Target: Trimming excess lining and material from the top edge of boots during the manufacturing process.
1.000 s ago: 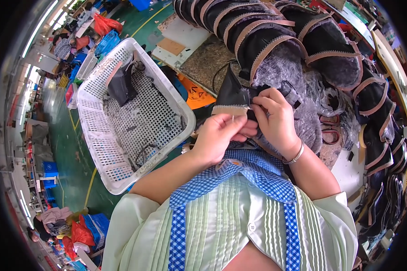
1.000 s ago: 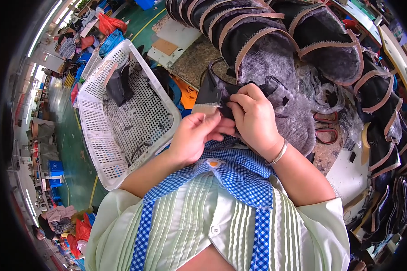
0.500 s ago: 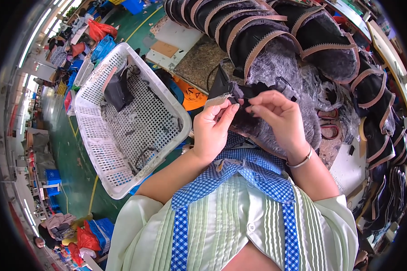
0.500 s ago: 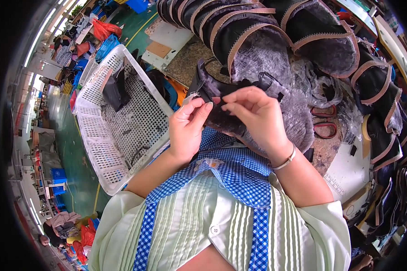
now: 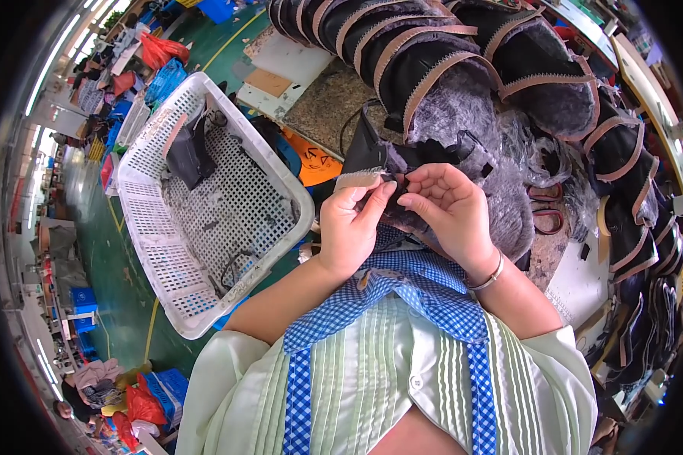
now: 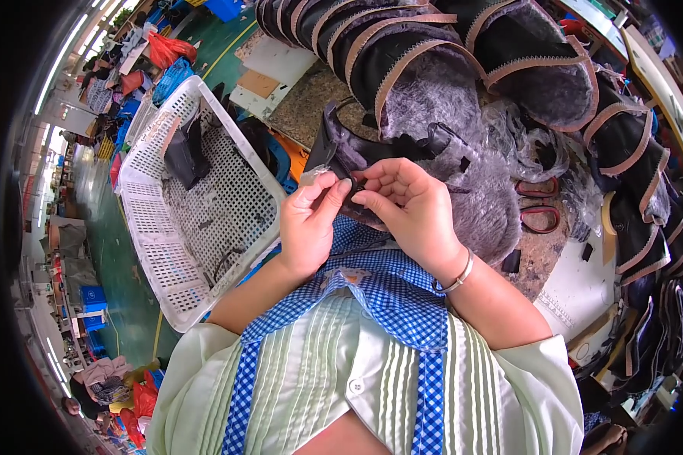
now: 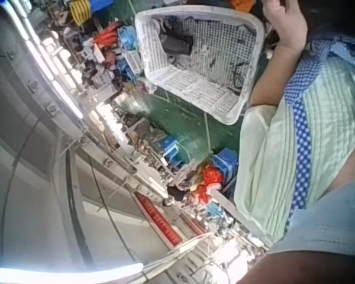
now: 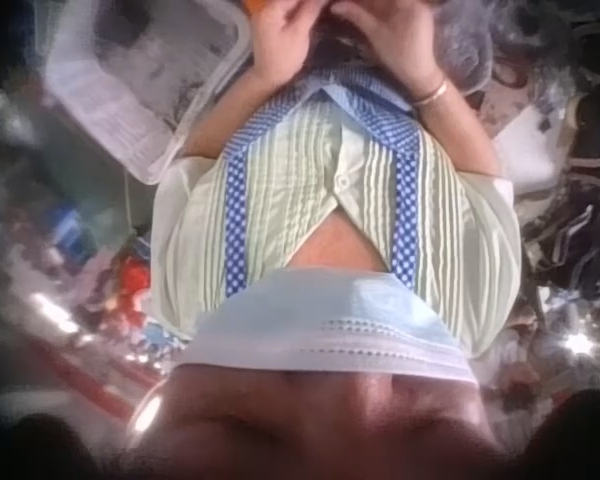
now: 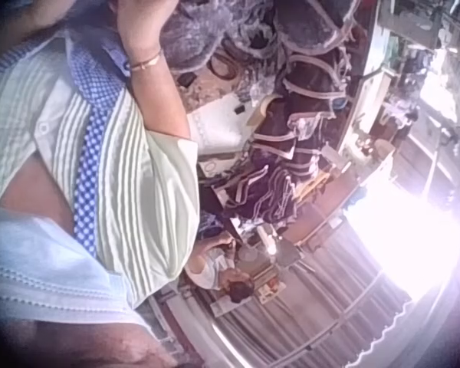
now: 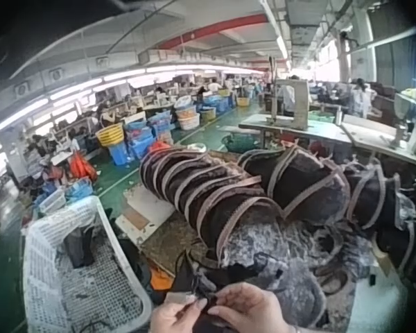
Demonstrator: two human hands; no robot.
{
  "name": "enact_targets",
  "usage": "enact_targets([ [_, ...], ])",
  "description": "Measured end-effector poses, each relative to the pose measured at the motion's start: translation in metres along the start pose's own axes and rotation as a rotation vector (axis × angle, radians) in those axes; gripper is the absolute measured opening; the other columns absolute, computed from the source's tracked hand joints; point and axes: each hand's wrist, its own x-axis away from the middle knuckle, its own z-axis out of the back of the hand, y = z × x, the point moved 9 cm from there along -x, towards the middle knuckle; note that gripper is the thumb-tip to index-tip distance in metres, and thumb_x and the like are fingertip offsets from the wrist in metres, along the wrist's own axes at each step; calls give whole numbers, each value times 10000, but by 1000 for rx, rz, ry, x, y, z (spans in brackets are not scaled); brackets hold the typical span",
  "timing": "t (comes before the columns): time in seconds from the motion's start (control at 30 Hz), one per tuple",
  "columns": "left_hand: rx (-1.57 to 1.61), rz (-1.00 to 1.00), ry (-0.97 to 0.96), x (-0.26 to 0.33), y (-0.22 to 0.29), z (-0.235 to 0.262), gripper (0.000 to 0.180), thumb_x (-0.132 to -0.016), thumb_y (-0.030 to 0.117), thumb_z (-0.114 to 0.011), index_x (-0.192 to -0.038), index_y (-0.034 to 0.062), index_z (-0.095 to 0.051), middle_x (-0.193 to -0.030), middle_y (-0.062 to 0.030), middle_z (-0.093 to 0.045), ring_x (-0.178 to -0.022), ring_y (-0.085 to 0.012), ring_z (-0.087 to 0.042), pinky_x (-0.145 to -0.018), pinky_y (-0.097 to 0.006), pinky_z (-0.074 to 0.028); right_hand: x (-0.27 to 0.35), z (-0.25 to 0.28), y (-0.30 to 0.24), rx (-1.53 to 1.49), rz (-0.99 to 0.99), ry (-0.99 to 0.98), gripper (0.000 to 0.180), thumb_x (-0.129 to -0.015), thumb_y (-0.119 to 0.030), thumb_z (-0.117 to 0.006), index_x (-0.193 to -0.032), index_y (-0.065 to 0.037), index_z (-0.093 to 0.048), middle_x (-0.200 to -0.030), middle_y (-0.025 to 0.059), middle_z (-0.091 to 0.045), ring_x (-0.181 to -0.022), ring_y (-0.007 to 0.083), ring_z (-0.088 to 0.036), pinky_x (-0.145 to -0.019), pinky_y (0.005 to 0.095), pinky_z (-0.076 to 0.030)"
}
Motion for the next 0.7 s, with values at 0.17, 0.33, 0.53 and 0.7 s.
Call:
enact_targets([
  [0.17,-43,-25,-40,0,2,-2,126,-871,81,-674,-934,-27,-680,-813,-89,-706,-727,-118,-650,-669,-253,-505,-2,0,-2,-8,5,14,229,-825,43,-678,-1033,25,-585,-867,34,-642,-801,55,-613,-708,180,-521],
  [0.33,-253,-56,-124,2,7,-7,86,-864,40,-646,-931,8,-690,-800,-120,-697,-683,-157,-659,-628,-280,-499,0,8,-13,253,132,108,221,-789,30,-703,-995,11,-625,-840,56,-644,-751,82,-621,-676,209,-522],
  [0.53,-405,-189,-307,6,12,-16,116,-898,-10,-583,-998,-9,-643,-815,-72,-676,-723,-104,-623,-646,-257,-490,-8,4,0,205,-78,-39,184,-836,-37,-668,-997,45,-635,-819,73,-649,-719,97,-619,-614,234,-514],
  [0.7,-224,6,-275,10,-6,-13,144,-906,-2,-597,-1043,-12,-642,-934,-30,-669,-830,-79,-592,-747,-235,-481,-2,-4,24,-272,-413,-75,125,-864,-75,-663,-968,-8,-649,-835,10,-647,-712,48,-595,-571,173,-466],
])
